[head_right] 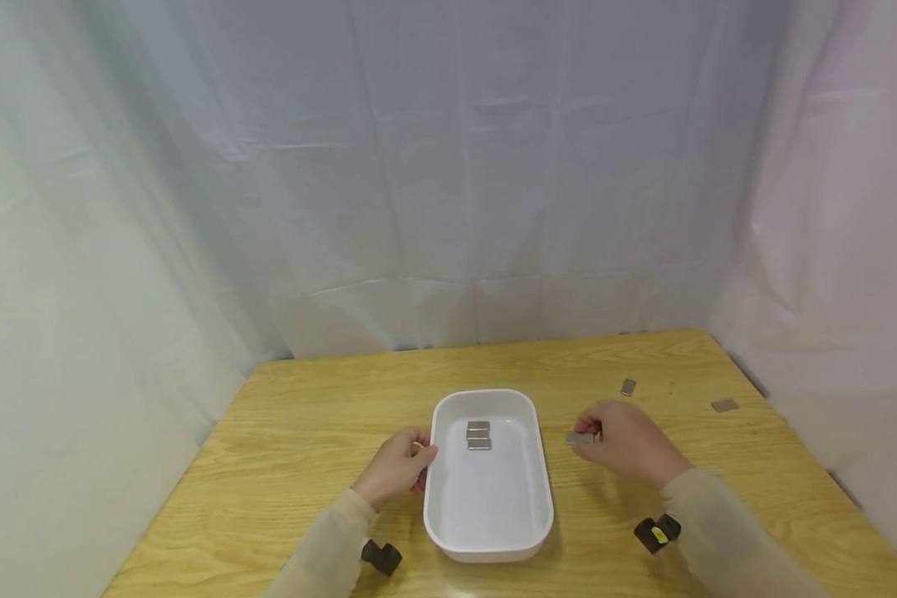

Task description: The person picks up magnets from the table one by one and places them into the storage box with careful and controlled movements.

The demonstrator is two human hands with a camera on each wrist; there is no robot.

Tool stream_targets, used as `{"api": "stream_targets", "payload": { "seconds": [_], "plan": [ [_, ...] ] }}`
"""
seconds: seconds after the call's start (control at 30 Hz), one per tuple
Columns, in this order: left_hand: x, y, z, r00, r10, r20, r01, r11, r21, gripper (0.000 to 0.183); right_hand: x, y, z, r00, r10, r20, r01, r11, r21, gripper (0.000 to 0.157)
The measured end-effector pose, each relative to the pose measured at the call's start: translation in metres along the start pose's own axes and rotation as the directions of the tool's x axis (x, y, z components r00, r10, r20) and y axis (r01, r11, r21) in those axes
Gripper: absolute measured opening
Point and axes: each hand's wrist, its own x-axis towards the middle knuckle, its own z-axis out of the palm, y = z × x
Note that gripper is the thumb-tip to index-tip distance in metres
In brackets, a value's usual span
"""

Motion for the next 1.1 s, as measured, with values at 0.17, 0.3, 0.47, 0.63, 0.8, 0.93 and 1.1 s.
{"api": "stream_targets", "payload": {
  "seconds": [0.17, 0.3, 0.47, 0.63, 0.8, 0.93, 1.1],
  "plan": [
    [0.001, -0.002, 0.000, 1.000, -0.001, -0.001, 0.001, 1.000, -0.003, 0.017, 0.006, -0.013, -0.002, 0.999, -0.037, 0.000, 0.037, 0.999, -0.016, 0.016],
    [0.002, -0.003, -0.001, 1.000, 0.000, 0.002, 0.000, 1.000, -0.006, 0.017, 0.011, -0.022, -0.004, 0.998, -0.070, -0.007, 0.070, 0.997, -0.029, 0.014],
    [0.001, -0.003, -0.001, 1.000, 0.003, 0.003, -0.003, 1.000, -0.011, 0.018, 0.017, -0.031, -0.003, 0.994, -0.109, -0.001, 0.109, 0.993, -0.044, 0.012],
    [0.001, -0.004, 0.000, 1.000, 0.007, -0.001, -0.007, 1.000, -0.012, 0.018, 0.025, -0.039, -0.001, 0.993, -0.116, 0.018, 0.117, 0.991, -0.063, 0.013],
    [0.002, -0.004, 0.001, 1.000, 0.012, -0.005, -0.012, 1.000, -0.017, 0.017, 0.031, -0.049, 0.001, 0.992, -0.118, 0.047, 0.122, 0.990, -0.075, 0.014],
    [0.002, -0.004, 0.001, 1.000, 0.019, -0.004, -0.019, 1.000, -0.014, 0.016, 0.036, -0.057, 0.001, 0.988, -0.129, 0.088, 0.138, 0.985, -0.100, 0.014],
    [0.002, -0.004, 0.001, 1.000, 0.026, -0.005, -0.026, 1.000, -0.012, 0.015, 0.043, -0.068, 0.004, 0.986, -0.093, 0.142, 0.111, 0.986, -0.126, 0.014]
  ]
}}
